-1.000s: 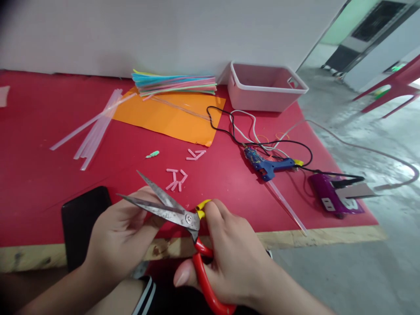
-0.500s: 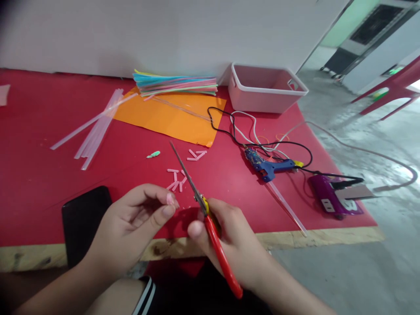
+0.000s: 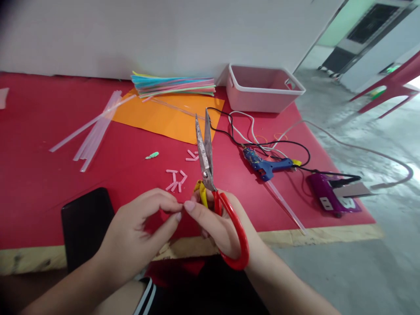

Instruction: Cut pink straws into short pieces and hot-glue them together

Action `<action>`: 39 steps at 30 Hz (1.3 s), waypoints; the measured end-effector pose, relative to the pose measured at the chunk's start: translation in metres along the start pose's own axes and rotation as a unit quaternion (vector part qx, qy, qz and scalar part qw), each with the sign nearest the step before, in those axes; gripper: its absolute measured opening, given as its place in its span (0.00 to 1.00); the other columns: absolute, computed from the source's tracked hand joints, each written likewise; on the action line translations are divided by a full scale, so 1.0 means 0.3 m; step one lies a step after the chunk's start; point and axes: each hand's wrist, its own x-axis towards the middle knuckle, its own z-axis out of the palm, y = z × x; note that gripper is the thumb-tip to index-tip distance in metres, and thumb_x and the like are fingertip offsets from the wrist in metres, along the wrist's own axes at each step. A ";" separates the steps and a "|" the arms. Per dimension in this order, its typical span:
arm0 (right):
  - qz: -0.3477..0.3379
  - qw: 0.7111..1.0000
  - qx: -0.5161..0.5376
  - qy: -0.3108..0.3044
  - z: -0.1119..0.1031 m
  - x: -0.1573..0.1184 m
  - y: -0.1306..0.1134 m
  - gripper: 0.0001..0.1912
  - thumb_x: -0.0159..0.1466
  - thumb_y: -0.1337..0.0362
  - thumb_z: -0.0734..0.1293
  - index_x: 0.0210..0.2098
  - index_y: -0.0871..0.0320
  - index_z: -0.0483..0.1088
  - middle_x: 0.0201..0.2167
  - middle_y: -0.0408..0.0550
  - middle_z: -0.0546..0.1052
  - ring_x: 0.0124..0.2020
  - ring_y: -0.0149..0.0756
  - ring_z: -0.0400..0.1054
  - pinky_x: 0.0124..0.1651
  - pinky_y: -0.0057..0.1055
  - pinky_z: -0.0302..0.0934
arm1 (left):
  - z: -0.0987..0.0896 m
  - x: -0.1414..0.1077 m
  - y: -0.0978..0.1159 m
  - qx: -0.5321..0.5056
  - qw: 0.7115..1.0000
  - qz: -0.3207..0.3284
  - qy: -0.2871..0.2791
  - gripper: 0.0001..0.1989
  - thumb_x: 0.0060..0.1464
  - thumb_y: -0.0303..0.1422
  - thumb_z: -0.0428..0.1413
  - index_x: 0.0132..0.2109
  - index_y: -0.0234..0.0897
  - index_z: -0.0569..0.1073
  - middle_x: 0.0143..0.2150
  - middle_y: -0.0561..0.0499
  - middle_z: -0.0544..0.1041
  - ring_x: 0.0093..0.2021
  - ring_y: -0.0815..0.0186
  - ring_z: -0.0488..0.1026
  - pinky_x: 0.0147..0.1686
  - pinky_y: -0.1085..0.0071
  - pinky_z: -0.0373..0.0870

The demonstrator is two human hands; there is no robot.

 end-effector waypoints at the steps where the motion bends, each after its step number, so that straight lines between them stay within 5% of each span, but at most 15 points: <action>1: -0.010 1.000 -0.026 0.004 -0.001 0.002 -0.007 0.18 0.67 0.48 0.68 0.31 0.56 0.67 0.22 0.37 0.64 0.22 0.27 0.58 0.25 0.26 0.56 | -0.004 0.001 -0.001 0.040 0.998 0.039 0.001 0.07 0.58 0.20 0.57 0.36 0.34 0.77 0.33 0.50 0.80 0.34 0.68 0.76 0.37 0.74 0.73; 5: -0.029 0.994 -0.101 0.044 0.008 0.002 -0.041 0.10 0.60 0.58 0.70 0.30 0.58 0.69 0.24 0.41 0.68 0.25 0.29 0.62 0.28 0.26 0.59 | -0.009 -0.003 -0.009 0.137 0.980 0.141 0.012 0.09 0.59 0.19 0.57 0.34 0.33 0.77 0.32 0.48 0.80 0.33 0.66 0.73 0.36 0.71 0.71; 10: 0.001 0.990 -0.119 0.079 0.027 -0.007 -0.047 0.07 0.55 0.61 0.67 0.27 0.59 0.70 0.21 0.41 0.69 0.22 0.28 0.61 0.24 0.26 0.58 | 0.000 -0.017 -0.013 0.140 0.974 0.176 -0.001 0.08 0.61 0.19 0.57 0.35 0.33 0.78 0.33 0.46 0.81 0.34 0.65 0.72 0.38 0.70 0.70; 12: -0.012 0.988 -0.121 0.096 0.030 -0.006 -0.034 0.07 0.54 0.60 0.67 0.27 0.59 0.70 0.21 0.42 0.70 0.21 0.29 0.62 0.24 0.26 0.58 | 0.002 -0.018 -0.002 0.100 0.989 0.112 -0.010 0.06 0.60 0.21 0.57 0.39 0.33 0.77 0.35 0.47 0.82 0.35 0.65 0.74 0.39 0.69 0.71; 14: -0.027 0.986 -0.123 0.112 0.031 -0.004 -0.020 0.07 0.54 0.61 0.67 0.28 0.59 0.70 0.21 0.41 0.71 0.21 0.28 0.62 0.24 0.25 0.58 | 0.004 -0.013 0.013 0.004 0.998 -0.053 -0.023 0.06 0.60 0.25 0.57 0.44 0.35 0.77 0.39 0.47 0.82 0.37 0.64 0.76 0.40 0.69 0.72; 17: -0.046 0.983 -0.135 0.114 0.033 -0.003 0.000 0.06 0.56 0.62 0.68 0.29 0.58 0.71 0.19 0.39 0.69 0.19 0.26 0.59 0.23 0.24 0.56 | 0.015 -0.001 0.024 -0.175 0.932 -0.311 -0.064 0.07 0.60 0.34 0.57 0.41 0.36 0.77 0.38 0.49 0.81 0.34 0.66 0.75 0.35 0.71 0.70; 20: -0.054 0.981 -0.151 0.106 0.035 -0.004 0.013 0.05 0.58 0.62 0.68 0.30 0.58 0.72 0.20 0.39 0.70 0.21 0.27 0.60 0.23 0.23 0.56 | 0.034 0.005 0.016 -0.282 0.863 -0.408 -0.094 0.11 0.57 0.39 0.59 0.32 0.37 0.74 0.28 0.55 0.75 0.26 0.72 0.66 0.27 0.74 0.62; 29: -0.067 0.980 -0.171 0.076 0.027 -0.007 0.021 0.06 0.61 0.62 0.69 0.32 0.57 0.70 0.24 0.39 0.70 0.23 0.27 0.62 0.26 0.24 0.58 | 0.041 0.010 0.010 -0.370 0.761 -0.528 -0.063 0.10 0.44 0.37 0.64 0.29 0.39 0.70 0.17 0.60 0.64 0.18 0.75 0.57 0.18 0.77 0.47; 34: -0.143 0.955 -0.254 0.057 -0.009 -0.011 0.008 0.17 0.62 0.51 0.71 0.31 0.55 0.62 0.22 0.36 0.62 0.22 0.27 0.54 0.23 0.25 0.50 | 0.040 0.005 -0.002 -0.387 0.780 -0.492 -0.009 0.10 0.50 0.39 0.64 0.32 0.39 0.73 0.18 0.61 0.64 0.17 0.76 0.56 0.18 0.79 0.52; 39: -0.219 0.873 -0.428 0.083 -0.028 -0.026 0.042 0.26 0.66 0.39 0.64 0.41 0.58 0.62 0.29 0.45 0.71 0.26 0.34 0.64 0.29 0.30 0.60 | 0.030 0.002 -0.002 -0.398 0.811 -0.427 0.032 0.09 0.51 0.36 0.65 0.32 0.38 0.74 0.23 0.59 0.68 0.19 0.78 0.58 0.19 0.80 0.53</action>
